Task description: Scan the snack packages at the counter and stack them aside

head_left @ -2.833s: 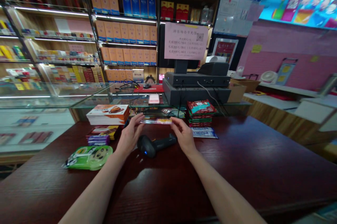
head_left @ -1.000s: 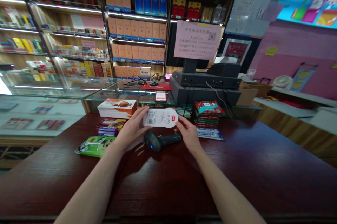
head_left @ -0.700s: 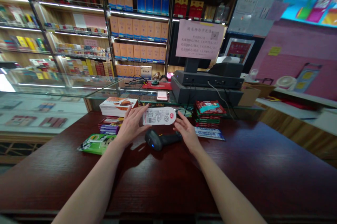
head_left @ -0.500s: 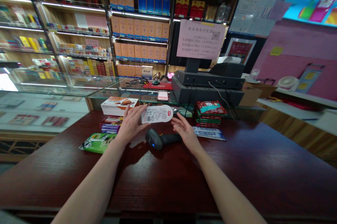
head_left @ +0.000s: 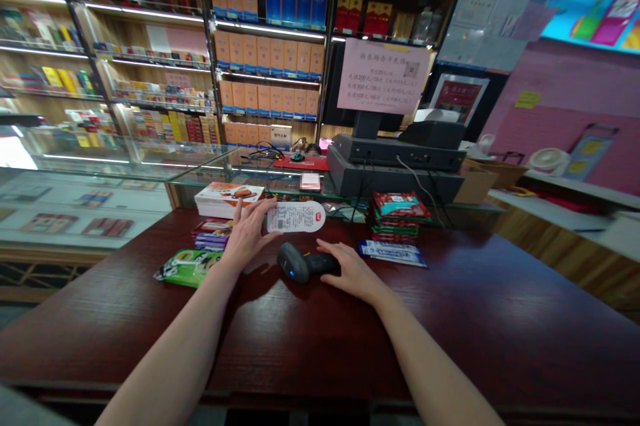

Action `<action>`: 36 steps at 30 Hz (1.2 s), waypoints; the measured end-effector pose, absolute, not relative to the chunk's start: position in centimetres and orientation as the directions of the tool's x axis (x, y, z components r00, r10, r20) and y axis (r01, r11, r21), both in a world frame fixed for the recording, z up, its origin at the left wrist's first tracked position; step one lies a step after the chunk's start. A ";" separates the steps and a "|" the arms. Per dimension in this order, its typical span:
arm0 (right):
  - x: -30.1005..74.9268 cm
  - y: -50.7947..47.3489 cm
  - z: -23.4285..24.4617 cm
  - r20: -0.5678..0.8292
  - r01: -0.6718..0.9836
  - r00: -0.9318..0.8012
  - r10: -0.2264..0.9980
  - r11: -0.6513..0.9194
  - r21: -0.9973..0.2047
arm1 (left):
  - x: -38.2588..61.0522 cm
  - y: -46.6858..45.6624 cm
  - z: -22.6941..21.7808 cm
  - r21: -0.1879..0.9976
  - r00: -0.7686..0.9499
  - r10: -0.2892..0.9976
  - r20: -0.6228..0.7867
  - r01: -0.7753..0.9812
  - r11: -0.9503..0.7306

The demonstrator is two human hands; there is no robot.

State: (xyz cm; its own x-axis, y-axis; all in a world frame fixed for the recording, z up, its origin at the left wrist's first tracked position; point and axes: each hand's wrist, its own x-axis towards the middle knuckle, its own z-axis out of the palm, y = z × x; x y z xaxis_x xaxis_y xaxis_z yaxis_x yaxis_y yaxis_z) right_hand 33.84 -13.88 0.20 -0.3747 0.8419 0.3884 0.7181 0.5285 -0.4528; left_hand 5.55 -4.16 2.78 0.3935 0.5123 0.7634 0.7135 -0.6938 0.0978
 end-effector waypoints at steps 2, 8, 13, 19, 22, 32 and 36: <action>33.5 -13.6 0.0 0.396 0.730 -0.393 0.830 0.543 -0.414 | 5.5 -4.1 2.7 0.105 0.377 0.514 0.771 0.720 -0.686; 32.0 -13.5 0.3 0.402 0.744 -0.435 0.806 0.573 -0.345 | 5.4 -3.8 2.1 0.120 0.295 0.516 0.804 0.770 -0.627; 31.6 -13.7 0.3 0.389 0.752 -0.447 0.806 0.574 -0.325 | 5.4 -3.9 2.1 0.117 0.286 0.519 0.805 0.782 -0.612; 32.0 -13.8 0.6 0.468 0.712 -0.418 0.779 0.600 -0.364 | 5.5 -3.9 2.2 0.109 0.299 0.522 0.799 0.781 -0.615; 32.1 -14.0 1.2 0.516 0.687 -0.382 0.767 0.609 -0.397 | 5.6 -3.8 2.0 0.098 0.302 0.513 0.804 0.783 -0.614; 32.9 -15.3 2.6 0.526 0.667 -0.355 0.773 0.604 -0.437 | 5.6 -4.0 2.0 0.098 0.303 0.519 0.799 0.787 -0.610; 32.8 -15.5 2.8 0.512 0.655 -0.379 0.771 0.614 -0.441 | 5.7 -3.9 1.9 0.095 0.299 0.514 0.804 0.789 -0.607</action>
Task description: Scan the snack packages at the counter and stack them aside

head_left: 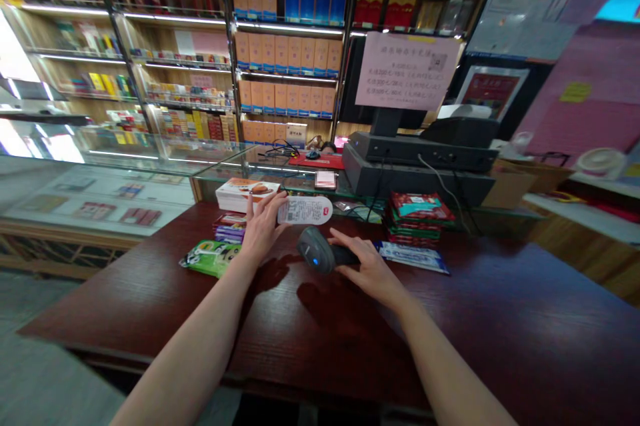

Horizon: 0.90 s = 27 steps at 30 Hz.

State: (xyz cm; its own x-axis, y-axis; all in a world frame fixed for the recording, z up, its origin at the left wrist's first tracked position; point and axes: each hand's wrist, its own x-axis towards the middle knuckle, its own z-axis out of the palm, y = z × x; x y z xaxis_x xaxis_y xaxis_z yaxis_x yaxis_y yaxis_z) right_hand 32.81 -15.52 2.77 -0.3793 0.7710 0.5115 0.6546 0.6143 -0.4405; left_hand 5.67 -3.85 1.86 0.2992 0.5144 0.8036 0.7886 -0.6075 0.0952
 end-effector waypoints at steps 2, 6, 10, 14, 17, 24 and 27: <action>32.8 -15.6 2.8 0.512 0.649 -0.382 0.769 0.618 -0.444 | 5.7 -3.7 1.7 0.093 0.292 0.503 0.814 0.788 -0.608; 32.8 -15.6 2.7 0.517 0.649 -0.383 0.766 0.621 -0.439 | 5.6 -3.6 1.6 0.097 0.293 0.503 0.813 0.785 -0.612; 33.0 -15.3 2.3 0.529 0.651 -0.372 0.763 0.621 -0.437 | 5.6 -3.8 1.8 0.104 0.304 0.511 0.804 0.774 -0.624; 33.2 -15.0 1.7 0.482 0.674 -0.392 0.784 0.601 -0.429 | 5.7 -4.0 2.1 0.126 0.289 0.519 0.805 0.770 -0.626; 33.1 -14.8 1.4 0.411 0.708 -0.417 0.811 0.573 -0.412 | 5.8 -4.1 2.2 0.145 0.275 0.530 0.802 0.771 -0.620; 32.9 -14.6 0.7 0.357 0.711 -0.447 0.820 0.568 -0.415 | 6.0 -4.4 2.4 0.151 0.276 0.515 0.812 0.752 -0.641; 32.9 -14.5 0.4 0.354 0.712 -0.445 0.823 0.565 -0.417 | 6.0 -4.4 2.4 0.148 0.283 0.512 0.811 0.747 -0.648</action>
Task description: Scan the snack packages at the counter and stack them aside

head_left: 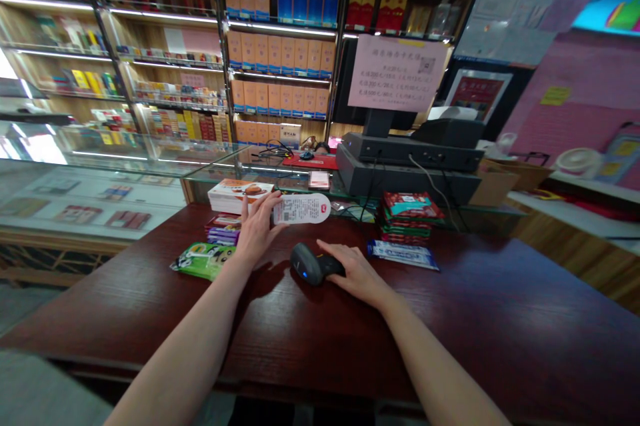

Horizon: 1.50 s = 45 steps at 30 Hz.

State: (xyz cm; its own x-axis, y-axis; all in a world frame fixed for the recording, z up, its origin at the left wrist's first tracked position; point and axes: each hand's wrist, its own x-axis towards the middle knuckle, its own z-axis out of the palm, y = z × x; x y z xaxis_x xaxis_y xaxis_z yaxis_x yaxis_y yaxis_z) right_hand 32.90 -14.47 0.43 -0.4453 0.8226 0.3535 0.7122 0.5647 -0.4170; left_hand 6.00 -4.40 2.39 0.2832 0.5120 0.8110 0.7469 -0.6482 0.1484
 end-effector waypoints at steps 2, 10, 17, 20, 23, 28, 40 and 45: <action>32.8 -14.5 0.4 0.346 0.715 -0.446 0.826 0.561 -0.417 | 6.0 -4.4 2.4 0.149 0.288 0.511 0.810 0.741 -0.654; 33.0 -14.6 0.7 0.441 0.632 -0.369 0.818 0.569 -0.527 | 6.4 -4.7 2.5 0.157 0.305 0.510 0.804 0.719 -0.677; 33.4 -12.6 0.1 0.463 0.314 0.102 0.881 0.413 -0.855 | 6.9 -5.1 2.7 0.131 0.360 0.487 0.796 0.683 -0.719; 33.6 -12.1 0.1 0.410 0.165 0.193 0.891 0.383 -0.909 | 7.4 -5.4 2.8 0.110 0.409 0.467 0.784 0.649 -0.753; 33.8 -11.9 0.1 0.359 0.081 0.261 0.896 0.350 -0.933 | 7.9 -5.6 2.8 0.091 0.451 0.440 0.777 0.610 -0.787; 34.0 -12.1 0.3 0.322 0.087 0.308 0.895 0.311 -0.947 | 8.5 -6.2 2.8 0.113 0.487 0.448 0.750 0.573 -0.812; 33.2 -12.6 0.9 0.357 0.094 0.327 0.875 0.345 -0.934 | 9.0 -5.8 2.4 0.305 0.288 0.532 0.797 0.568 -0.764; 32.9 -12.9 1.0 0.388 0.143 0.322 0.863 0.361 -0.922 | 8.9 -5.5 2.0 0.310 0.294 0.556 0.777 0.590 -0.745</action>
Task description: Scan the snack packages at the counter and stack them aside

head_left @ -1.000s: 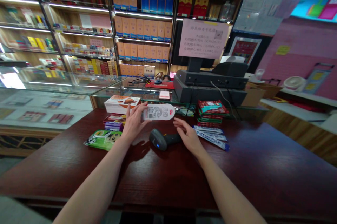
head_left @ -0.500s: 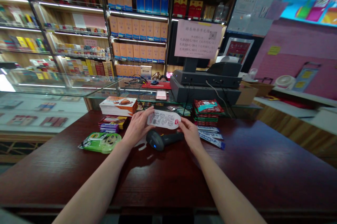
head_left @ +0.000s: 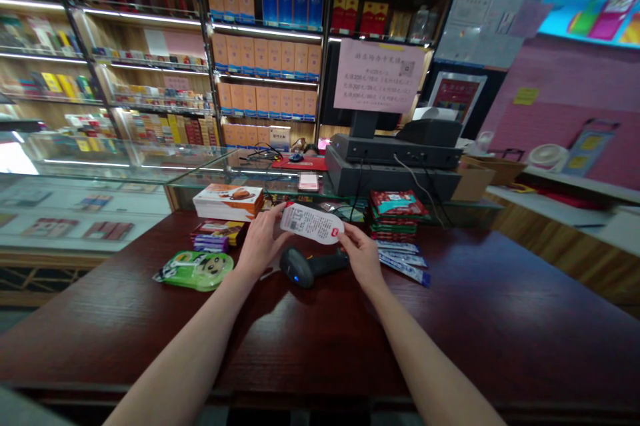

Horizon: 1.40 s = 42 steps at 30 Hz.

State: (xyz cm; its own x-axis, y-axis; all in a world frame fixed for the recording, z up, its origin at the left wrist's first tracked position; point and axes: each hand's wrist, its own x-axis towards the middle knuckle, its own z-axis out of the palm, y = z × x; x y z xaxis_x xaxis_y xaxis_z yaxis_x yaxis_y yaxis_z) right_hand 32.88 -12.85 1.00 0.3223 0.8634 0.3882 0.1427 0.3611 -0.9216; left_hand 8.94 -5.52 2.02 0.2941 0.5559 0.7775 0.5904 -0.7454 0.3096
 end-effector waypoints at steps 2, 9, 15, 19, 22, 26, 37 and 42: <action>32.8 -12.9 1.0 0.411 0.168 0.317 0.855 0.376 -0.911 | 9.1 -5.6 2.0 0.351 0.279 0.572 0.772 0.563 -0.748; 33.5 -12.4 0.0 0.445 0.204 0.346 0.826 0.397 -0.895 | 10.4 -5.9 1.6 0.692 0.202 0.751 0.629 0.295 -0.659; 34.4 -11.4 -1.1 0.507 0.267 0.375 0.776 0.433 -0.861 | 11.2 -5.5 1.0 0.804 0.191 0.802 0.566 0.084 -0.588; 34.2 -11.2 -0.8 0.487 0.228 0.379 0.787 0.431 -0.873 | 11.1 -5.1 1.1 0.818 0.195 0.809 0.555 0.052 -0.573; 33.3 -11.3 -0.2 0.464 0.199 0.364 0.808 0.419 -0.886 | 10.8 -5.1 1.6 0.802 0.166 0.792 0.587 0.016 -0.597; 31.0 -11.4 0.7 0.453 0.138 0.318 0.833 0.432 -0.891 | 9.5 -5.5 2.6 0.793 0.102 0.790 0.605 0.014 -0.609; 22.8 -12.2 2.7 0.466 0.081 0.135 0.875 0.459 -0.885 | 1.2 -7.5 3.8 0.841 -0.178 0.824 0.538 0.186 -0.508; 19.3 -11.9 1.8 0.500 0.041 0.026 0.866 0.499 -0.866 | -2.5 -7.9 3.8 0.856 -0.298 0.809 0.506 0.289 -0.429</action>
